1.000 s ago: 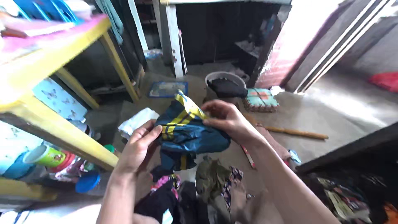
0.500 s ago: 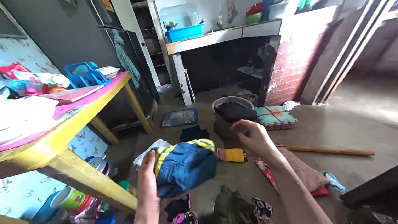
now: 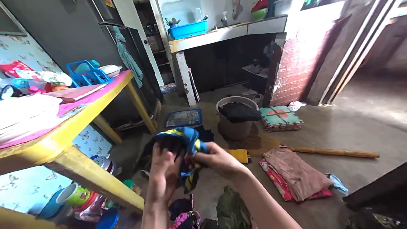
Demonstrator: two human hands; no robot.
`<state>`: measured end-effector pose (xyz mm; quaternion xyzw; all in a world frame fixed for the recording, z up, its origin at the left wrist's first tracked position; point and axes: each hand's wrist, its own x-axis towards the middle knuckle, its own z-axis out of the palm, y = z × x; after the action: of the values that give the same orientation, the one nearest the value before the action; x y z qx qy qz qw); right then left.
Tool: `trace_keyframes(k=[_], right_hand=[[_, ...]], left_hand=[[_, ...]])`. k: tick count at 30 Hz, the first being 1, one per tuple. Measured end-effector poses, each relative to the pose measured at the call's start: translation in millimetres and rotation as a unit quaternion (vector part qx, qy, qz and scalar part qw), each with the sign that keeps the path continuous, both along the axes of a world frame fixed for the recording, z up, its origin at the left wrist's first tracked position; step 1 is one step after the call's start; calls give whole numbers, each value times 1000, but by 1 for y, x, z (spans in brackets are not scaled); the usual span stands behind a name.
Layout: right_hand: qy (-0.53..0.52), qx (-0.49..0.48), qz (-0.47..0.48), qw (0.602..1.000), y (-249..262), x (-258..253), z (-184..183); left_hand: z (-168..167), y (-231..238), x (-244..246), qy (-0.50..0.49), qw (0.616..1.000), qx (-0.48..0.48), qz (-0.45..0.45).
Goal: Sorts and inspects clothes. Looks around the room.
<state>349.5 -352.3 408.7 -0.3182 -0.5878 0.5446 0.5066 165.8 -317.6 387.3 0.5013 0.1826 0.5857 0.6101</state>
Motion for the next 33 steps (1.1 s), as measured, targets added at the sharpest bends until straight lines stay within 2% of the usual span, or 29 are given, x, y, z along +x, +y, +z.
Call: trace_keyframes(k=[1, 3, 5, 8, 10, 13, 17, 22, 28, 33], right_hand=[[65, -22, -28, 997, 1, 1, 2], [127, -38, -62, 989, 2, 5, 6], [133, -44, -68, 988, 1, 9, 10], [87, -42, -69, 993, -2, 10, 12], [67, -34, -74, 994, -3, 11, 12], [60, -50, -90, 993, -2, 16, 10], [-39, -89, -112, 989, -1, 21, 12], [21, -29, -107, 994, 0, 26, 9], [-31, 12, -161, 986, 0, 30, 7], [-88, 77, -145, 982, 1, 37, 6]], left_hand=[[-1, -2, 3, 66, 997, 27, 10], [-5, -9, 11, 138, 988, 69, 2], [-3, -17, 19, 158, 985, 65, 5], [2, -19, 19, 189, 979, 13, 79], [4, -14, 15, 212, 973, 20, 94], [5, -10, 15, 192, 975, 53, 101], [3, -8, 28, 149, 983, 44, 96], [1, -4, 39, 136, 988, -5, 73], [-5, 0, 39, 175, 979, 78, 66], [-4, -1, 33, 206, 949, 169, 168]])
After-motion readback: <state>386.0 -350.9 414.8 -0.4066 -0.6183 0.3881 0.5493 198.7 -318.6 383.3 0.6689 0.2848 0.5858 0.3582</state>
